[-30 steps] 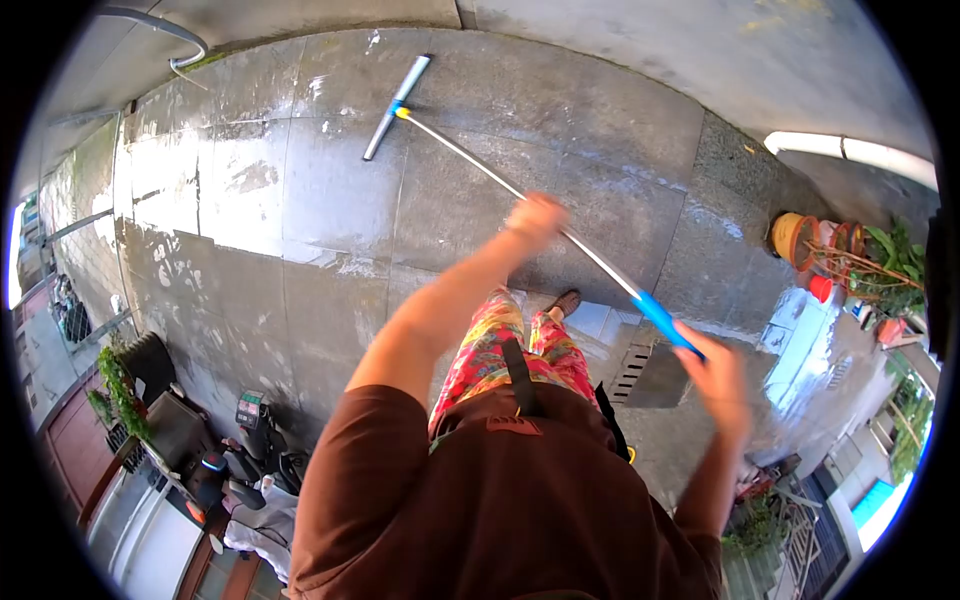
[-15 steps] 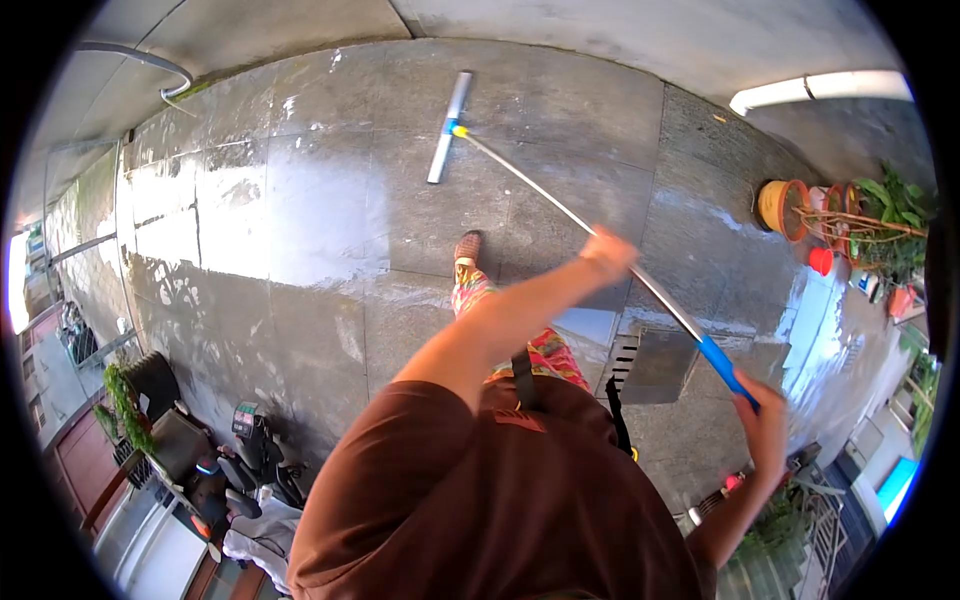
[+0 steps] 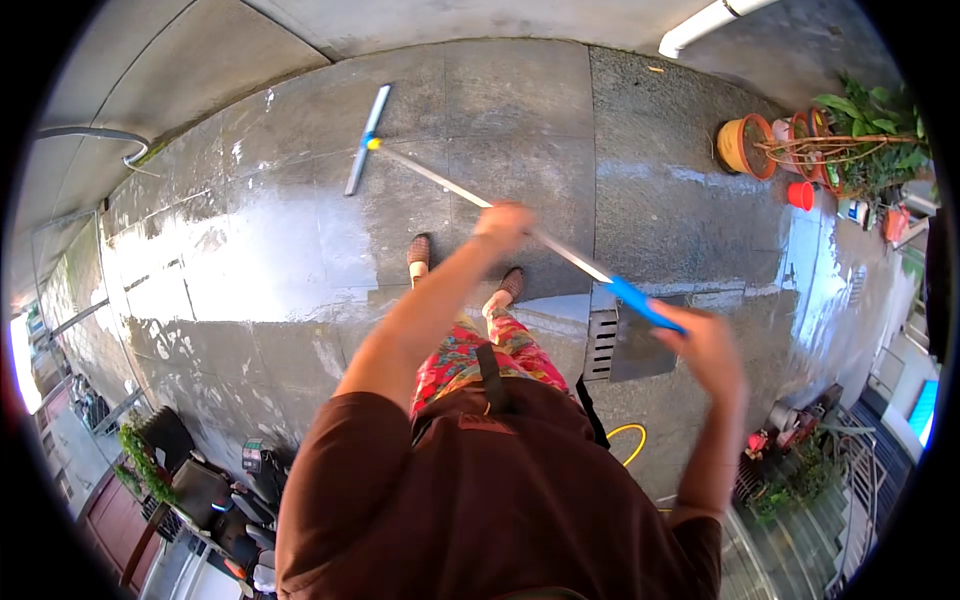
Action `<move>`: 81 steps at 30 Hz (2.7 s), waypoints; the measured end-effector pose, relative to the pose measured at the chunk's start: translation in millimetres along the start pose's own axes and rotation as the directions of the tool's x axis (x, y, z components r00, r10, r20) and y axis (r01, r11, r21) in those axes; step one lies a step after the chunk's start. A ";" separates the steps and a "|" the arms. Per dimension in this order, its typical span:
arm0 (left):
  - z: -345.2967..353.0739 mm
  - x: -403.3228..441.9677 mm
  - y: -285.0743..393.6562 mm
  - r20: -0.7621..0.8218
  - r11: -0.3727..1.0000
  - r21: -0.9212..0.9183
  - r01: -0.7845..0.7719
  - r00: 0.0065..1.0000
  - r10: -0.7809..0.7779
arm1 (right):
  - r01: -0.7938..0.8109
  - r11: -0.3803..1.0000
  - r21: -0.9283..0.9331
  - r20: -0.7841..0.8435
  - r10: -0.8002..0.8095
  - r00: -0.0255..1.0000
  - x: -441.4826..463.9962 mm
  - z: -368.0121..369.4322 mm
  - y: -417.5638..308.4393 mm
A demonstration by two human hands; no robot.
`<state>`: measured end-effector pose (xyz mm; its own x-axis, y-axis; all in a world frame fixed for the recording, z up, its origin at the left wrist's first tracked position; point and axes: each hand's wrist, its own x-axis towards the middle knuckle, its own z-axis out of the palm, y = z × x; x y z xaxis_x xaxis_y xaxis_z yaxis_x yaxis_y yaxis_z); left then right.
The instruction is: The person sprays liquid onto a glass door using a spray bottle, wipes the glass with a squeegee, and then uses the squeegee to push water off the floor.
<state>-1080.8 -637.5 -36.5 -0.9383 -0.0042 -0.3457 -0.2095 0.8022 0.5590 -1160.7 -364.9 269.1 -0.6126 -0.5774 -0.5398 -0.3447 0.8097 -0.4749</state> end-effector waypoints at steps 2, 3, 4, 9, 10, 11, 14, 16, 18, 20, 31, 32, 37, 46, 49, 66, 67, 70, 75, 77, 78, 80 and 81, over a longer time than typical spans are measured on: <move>18.1 -26.2 -80.7 -0.034 0.996 0.085 -0.003 0.999 0.005 | 0.112 0.990 -0.082 0.023 -0.110 0.994 29.4 49.7 -14.6; 12.2 -36.5 -91.8 -0.024 0.980 0.196 0.033 0.999 -0.029 | 0.166 0.969 -0.185 0.033 -0.162 0.986 35.8 64.4 -20.4; 13.6 -36.5 -91.9 -0.006 0.976 0.210 0.056 0.998 -0.056 | 0.169 0.969 -0.182 0.001 -0.171 0.985 36.6 69.0 -12.9; 28.6 2.7 15.6 0.173 0.994 0.101 -0.032 0.985 0.014 | -0.038 0.992 -0.122 -0.108 0.025 0.994 -20.0 9.3 38.7; 35.7 15.0 56.5 0.182 0.997 0.036 -0.074 0.981 0.066 | -0.084 0.990 -0.115 -0.151 0.066 0.986 -44.4 -13.7 51.4; 44.3 27.8 101.0 0.174 0.990 -0.041 -0.134 0.975 0.140 | -0.129 0.986 -0.104 -0.194 0.107 0.975 -68.9 -36.6 64.1; 57.7 61.6 220.7 0.129 0.944 -0.192 -0.270 0.946 0.297 | -0.275 0.961 -0.041 -0.283 0.253 0.925 -146.7 -89.5 76.1; 52.4 80.6 276.6 0.105 0.930 -0.190 -0.316 0.935 0.340 | -0.325 0.945 -0.045 -0.315 0.296 0.902 -178.7 -107.2 68.6; 61.5 104.8 301.2 0.002 0.910 -0.188 -0.369 0.927 0.376 | -0.360 0.928 -0.098 -0.325 0.312 0.893 -184.9 -114.9 52.2; 55.5 115.4 305.4 -0.027 0.907 -0.173 -0.384 0.922 0.385 | -0.409 0.896 -0.171 -0.298 0.349 0.888 -177.0 -123.4 39.4; 58.1 -56.6 -4.1 0.124 0.998 -0.026 0.065 0.990 -0.061 | 0.071 0.997 -0.035 0.182 -0.064 0.981 -12.0 12.7 27.6; 70.0 -78.9 -44.9 0.091 0.998 0.036 0.059 0.994 -0.062 | 0.233 0.972 -0.028 0.117 -0.228 0.967 -0.3 54.4 31.0; 29.1 -105.3 -34.1 0.159 0.947 0.125 0.294 0.937 -0.312 | 0.249 0.960 -0.128 0.142 -0.230 0.963 1.0 68.9 10.1; 44.2 -4.6 220.1 0.109 0.909 -0.325 -0.259 0.945 0.308 | -0.319 0.946 -0.055 -0.060 0.316 0.947 -151.5 -135.9 37.6; 17.4 -19.1 205.9 0.071 0.881 -0.370 -0.295 0.936 0.344 | -0.455 0.890 0.020 -0.034 0.455 0.890 -145.0 -136.5 -3.8; -109.0 -359.3 -389.7 -0.394 0.557 -0.125 0.821 0.474 -0.787 | 0.479 0.876 -0.060 0.391 -0.421 0.818 124.5 349.6 -414.4; -115.4 -364.8 -396.7 -0.410 0.591 -0.131 0.796 0.500 -0.763 | 0.494 0.866 -0.082 0.371 -0.433 0.822 127.0 353.8 -420.9; -117.8 -347.1 -390.2 -0.580 0.735 0.001 0.678 0.599 -0.552 | 0.277 0.952 -0.126 0.336 -0.222 0.915 111.5 308.2 -434.0; -168.4 -288.1 -278.5 -0.296 0.969 -0.074 0.236 0.923 -0.247 | 0.208 0.970 -0.130 0.177 -0.183 0.967 57.7 179.5 -406.5; -178.5 -277.2 -245.2 -0.411 0.995 -0.074 0.063 0.908 -0.088 | 0.116 0.987 -0.113 0.162 -0.097 0.982 33.4 133.6 -423.2; -186.6 -274.0 -240.5 -0.374 0.994 -0.073 0.078 0.922 -0.099 | 0.087 0.987 -0.132 0.180 -0.062 0.982 29.2 118.9 -435.9; -200.6 -271.8 -242.7 -0.292 0.993 -0.066 0.102 0.949 -0.117 | 0.133 0.981 -0.140 0.208 -0.103 0.973 36.0 117.5 -455.0; -204.7 -273.7 -256.6 -0.278 0.984 -0.074 0.163 0.944 -0.178 | 0.211 0.969 -0.129 0.217 -0.180 0.959 47.4 126.0 -467.5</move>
<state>-826.5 -964.4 69.0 -0.9250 -0.3122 -0.2165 -0.3798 0.7441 0.5496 -939.0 -784.1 378.0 -0.3713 -0.7226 -0.5830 -0.5550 0.6761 -0.4846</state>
